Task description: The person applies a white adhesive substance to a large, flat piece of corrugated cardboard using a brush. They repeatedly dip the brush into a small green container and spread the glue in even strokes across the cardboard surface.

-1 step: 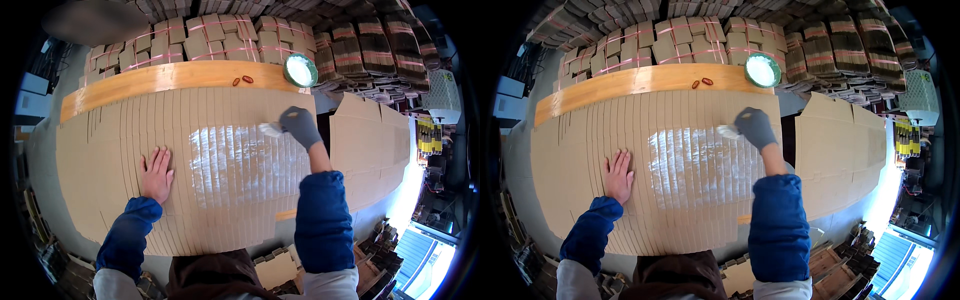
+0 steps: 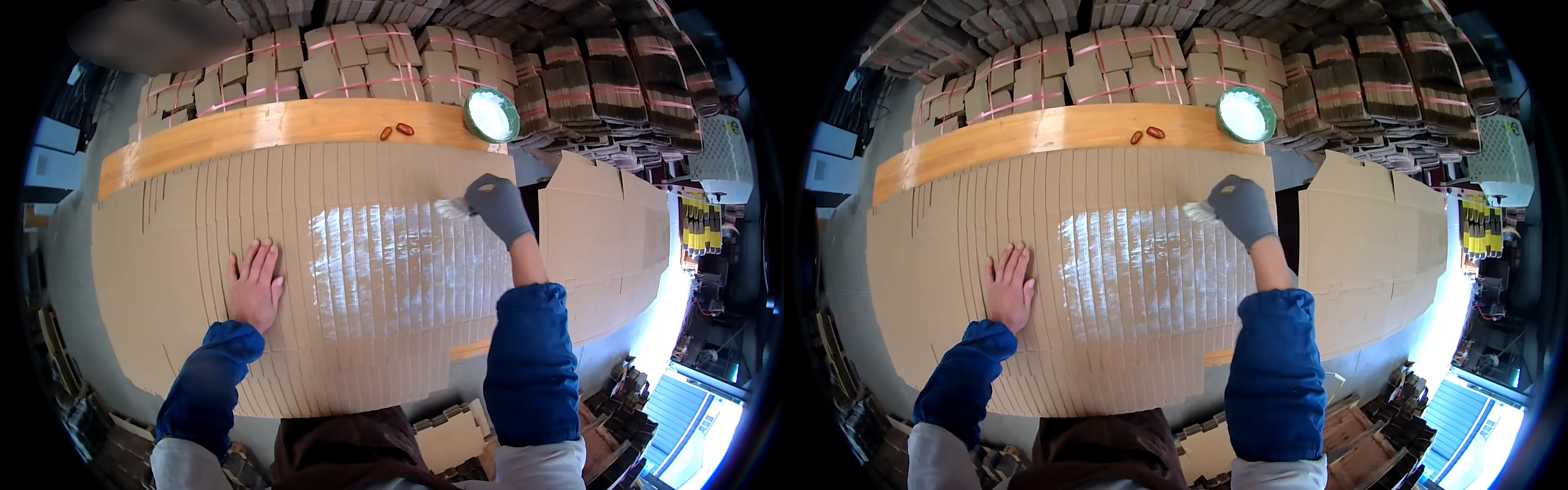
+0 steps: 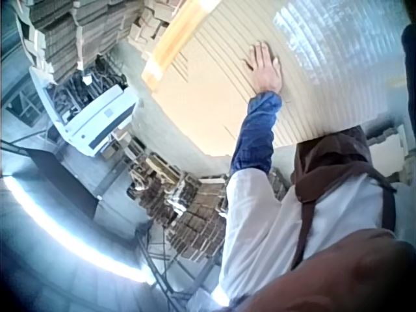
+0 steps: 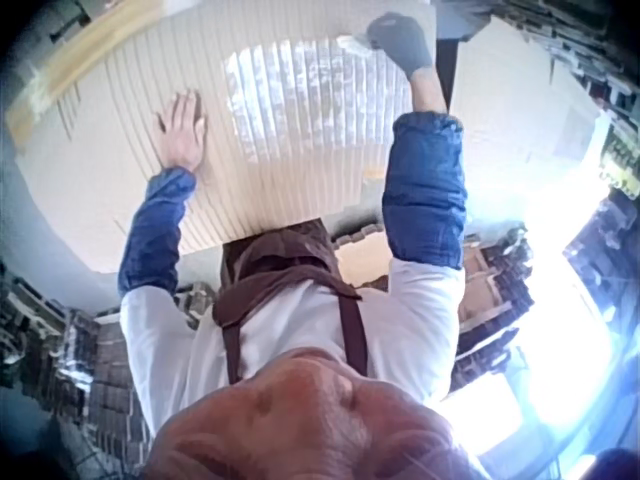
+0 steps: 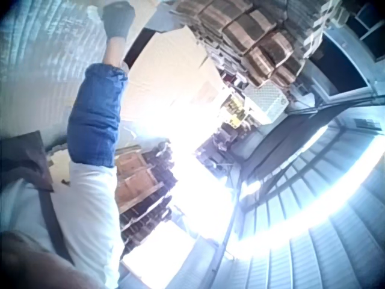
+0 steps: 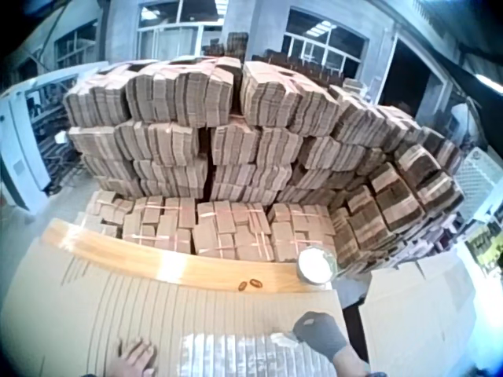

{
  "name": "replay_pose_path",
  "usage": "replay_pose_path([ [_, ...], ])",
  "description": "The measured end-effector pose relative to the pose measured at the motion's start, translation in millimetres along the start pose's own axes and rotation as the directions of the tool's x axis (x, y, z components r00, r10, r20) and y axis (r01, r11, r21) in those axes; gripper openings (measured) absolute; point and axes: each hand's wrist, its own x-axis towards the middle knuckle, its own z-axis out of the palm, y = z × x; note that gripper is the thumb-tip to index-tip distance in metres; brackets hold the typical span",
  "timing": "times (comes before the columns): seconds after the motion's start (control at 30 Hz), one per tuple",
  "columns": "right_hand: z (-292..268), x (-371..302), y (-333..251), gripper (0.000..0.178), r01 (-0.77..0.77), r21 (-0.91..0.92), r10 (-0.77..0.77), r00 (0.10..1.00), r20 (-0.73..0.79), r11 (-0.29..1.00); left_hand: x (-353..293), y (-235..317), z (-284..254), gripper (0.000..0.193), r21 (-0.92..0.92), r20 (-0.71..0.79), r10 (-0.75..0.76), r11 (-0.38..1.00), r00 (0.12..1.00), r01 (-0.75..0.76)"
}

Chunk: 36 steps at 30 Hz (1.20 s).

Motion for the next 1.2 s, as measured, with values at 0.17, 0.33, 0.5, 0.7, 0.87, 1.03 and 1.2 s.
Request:
replay_pose_path([
  [0.17, 23, -14, -21, 0.011, 0.179, 0.078, -0.183, 0.981, 0.06, 0.981, -4, -3, -3, 0.062, 0.021, 0.046, -0.032, 0.999, 0.998, 0.031],
  [0.33, -37, -11, 36, 0.014, -0.014, -0.145, -0.013, 0.984, -0.18, 0.989, 1, 1, -4, 0.061, -0.023, 0.042, -0.012, 1.0, 0.999, 0.013],
  [0.5, -16, -21, 13, 0.007, 0.126, 0.184, -0.126, 0.992, -0.009, 0.975, -6, -5, -3, 0.06, 0.01, 0.055, -0.023, 1.0, 0.998, 0.022],
  [0.7, -50, -18, 50, 0.011, -0.019, -0.058, 0.007, 0.978, -0.208, 0.998, -2, -2, 1, 0.062, 0.013, 0.035, -0.005, 1.0, 0.999, 0.005],
  [0.87, -45, -32, 48, 0.009, -0.096, -0.24, 0.027, 0.961, -0.276, 0.966, -3, -4, 3, 0.06, -0.002, 0.048, -0.01, 1.0, 0.999, 0.011],
  [1.03, 44, -100, 4, 0.013, 0.369, -0.294, -0.437, 0.874, -0.213, 0.882, -8, -7, -7, 0.06, 0.041, 0.045, -0.01, 0.999, 0.999, 0.008],
  [1.2, 93, -125, -9, 0.01, 0.135, -0.545, -0.204, 0.977, -0.067, 0.827, -4, -5, 2, 0.06, 0.055, 0.046, -0.006, 0.998, 0.999, 0.003],
])
